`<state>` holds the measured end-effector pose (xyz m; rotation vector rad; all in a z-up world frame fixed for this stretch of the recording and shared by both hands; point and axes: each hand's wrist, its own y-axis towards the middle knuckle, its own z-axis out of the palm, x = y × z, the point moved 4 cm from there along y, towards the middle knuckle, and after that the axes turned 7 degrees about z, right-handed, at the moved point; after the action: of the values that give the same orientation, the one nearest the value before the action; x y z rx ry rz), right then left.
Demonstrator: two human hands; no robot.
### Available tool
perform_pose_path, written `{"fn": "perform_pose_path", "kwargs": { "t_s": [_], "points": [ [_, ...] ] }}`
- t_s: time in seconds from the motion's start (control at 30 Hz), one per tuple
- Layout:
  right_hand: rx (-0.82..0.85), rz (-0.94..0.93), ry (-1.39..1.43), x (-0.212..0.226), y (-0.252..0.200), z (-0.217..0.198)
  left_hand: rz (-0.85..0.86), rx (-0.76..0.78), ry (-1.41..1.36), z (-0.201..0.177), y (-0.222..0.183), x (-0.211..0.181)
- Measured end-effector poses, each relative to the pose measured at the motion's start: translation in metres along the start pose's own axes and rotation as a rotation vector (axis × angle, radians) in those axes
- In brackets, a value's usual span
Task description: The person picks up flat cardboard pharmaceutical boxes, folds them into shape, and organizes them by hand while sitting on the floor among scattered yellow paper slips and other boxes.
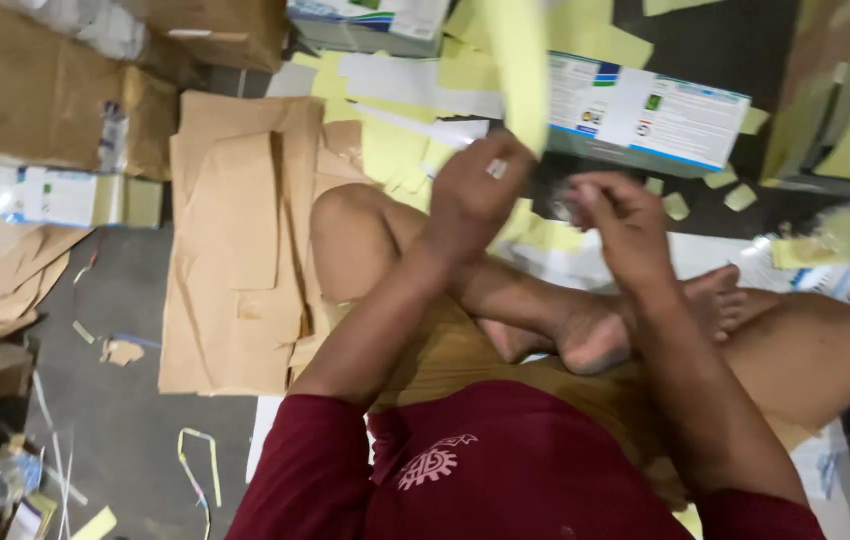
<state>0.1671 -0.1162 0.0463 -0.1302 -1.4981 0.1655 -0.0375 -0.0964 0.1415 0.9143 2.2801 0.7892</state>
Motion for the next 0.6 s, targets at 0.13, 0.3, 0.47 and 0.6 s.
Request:
{"fn": "perform_pose_path", "kwargs": {
  "t_s": [0.13,0.3,0.47,0.6],
  "points": [
    [0.047,0.143,0.318,-0.022,0.006,-0.003,0.132,0.132,-0.154,0.048,-0.004,-0.033],
    [-0.042,0.312,0.376,-0.066,0.02,-0.031,-0.116,-0.085,-0.253,0.069,-0.018,-0.034],
    [-0.085,0.329,0.292,-0.074,0.029,-0.035,-0.858,0.136,-0.855,0.141,-0.084,0.013],
    [-0.085,0.24,0.196,-0.071,0.028,-0.028,-1.098,0.137,-1.176,0.152,-0.092,0.019]
  ]
}}
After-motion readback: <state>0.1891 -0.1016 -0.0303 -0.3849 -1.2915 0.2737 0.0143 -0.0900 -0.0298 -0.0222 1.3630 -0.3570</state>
